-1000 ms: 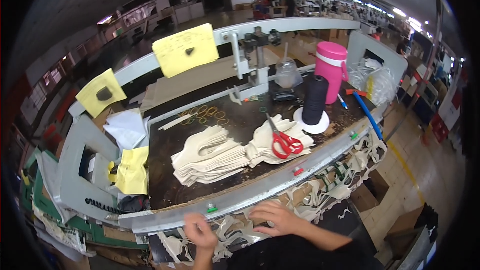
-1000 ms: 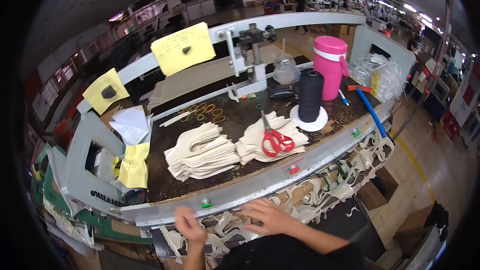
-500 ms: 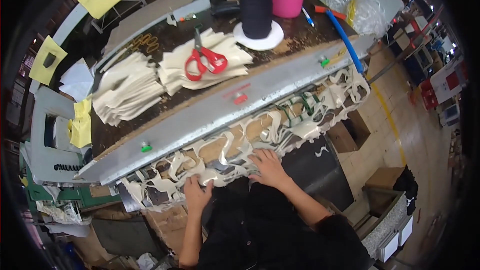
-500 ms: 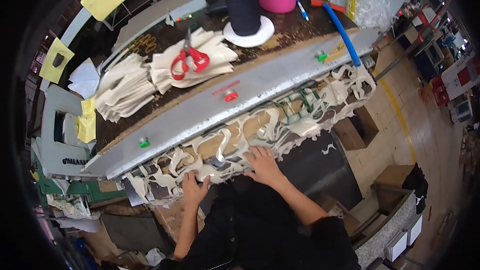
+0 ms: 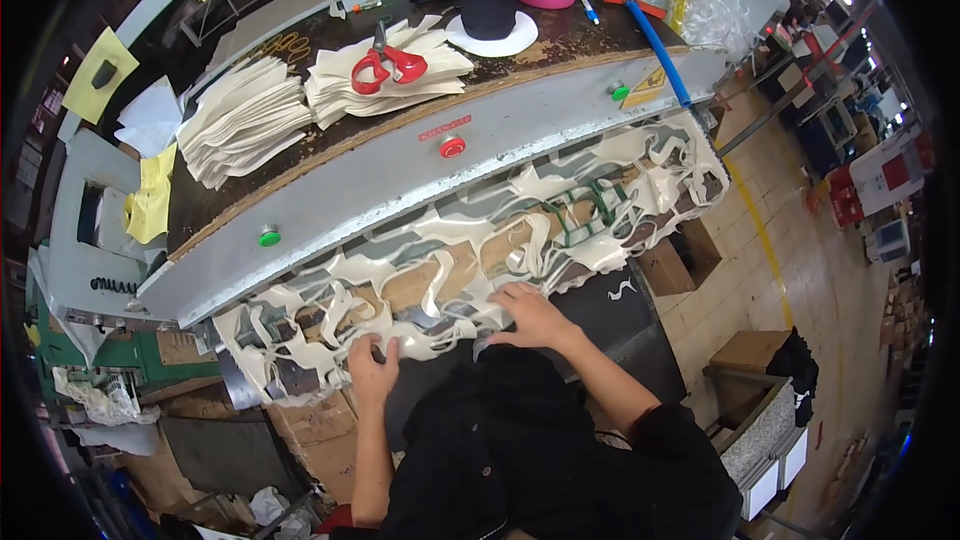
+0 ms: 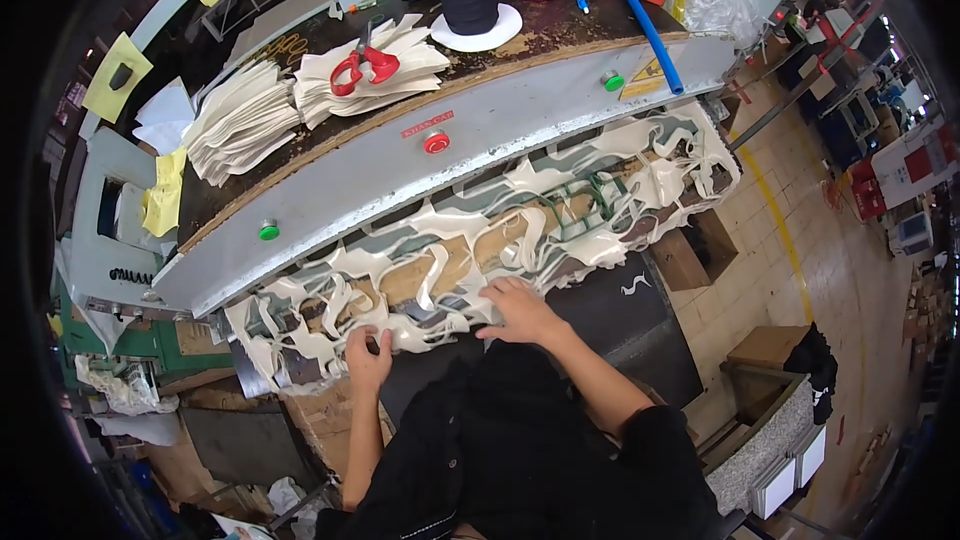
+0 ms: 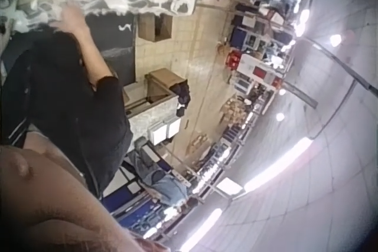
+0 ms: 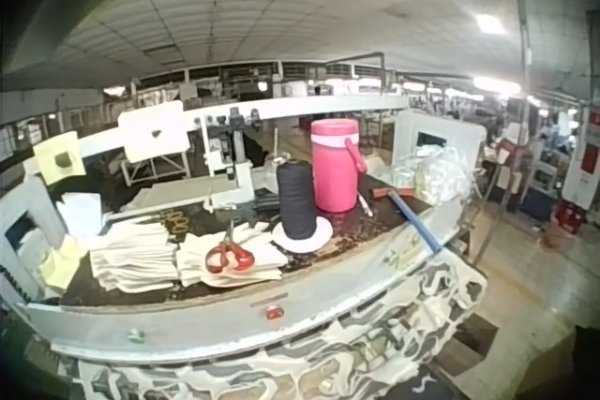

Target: Processing and organizing precut shoe material components at a factory workstation.

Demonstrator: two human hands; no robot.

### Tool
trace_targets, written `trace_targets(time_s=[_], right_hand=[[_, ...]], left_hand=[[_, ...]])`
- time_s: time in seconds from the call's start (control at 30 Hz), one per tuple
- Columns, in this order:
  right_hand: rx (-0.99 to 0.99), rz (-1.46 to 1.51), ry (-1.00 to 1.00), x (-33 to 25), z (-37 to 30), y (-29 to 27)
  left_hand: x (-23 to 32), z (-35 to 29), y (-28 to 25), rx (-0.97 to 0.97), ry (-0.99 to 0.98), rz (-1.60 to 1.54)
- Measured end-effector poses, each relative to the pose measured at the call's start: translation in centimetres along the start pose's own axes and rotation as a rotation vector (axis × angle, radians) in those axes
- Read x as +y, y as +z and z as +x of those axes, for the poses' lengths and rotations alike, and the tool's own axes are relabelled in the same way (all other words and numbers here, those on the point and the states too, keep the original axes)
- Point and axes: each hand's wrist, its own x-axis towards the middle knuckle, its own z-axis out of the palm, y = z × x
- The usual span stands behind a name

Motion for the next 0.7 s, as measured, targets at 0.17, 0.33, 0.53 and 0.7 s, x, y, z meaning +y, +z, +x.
trace_targets(time_s=[0.17,0.33,0.53,0.7], right_hand=[[0.190,-0.131,0.150,2.8,-4.1,-6.5],[0.071,-0.739,0.367,9.5,-6.8,-10.5],[-0.125,-0.836,0.259,12.2,-7.9,-8.8],[-0.007,-0.628,0.159,16.2,-8.1,-5.3]], left_hand=[[-1.3,-4.4,1.1,0.074,-0.182,-0.134],[-0.6,-8.2,1.8,0.147,-0.259,-0.043],[-2.5,-11.5,3.9,0.295,-0.208,-0.071],[-8.7,-11.6,9.2,0.382,-0.047,-0.063]])
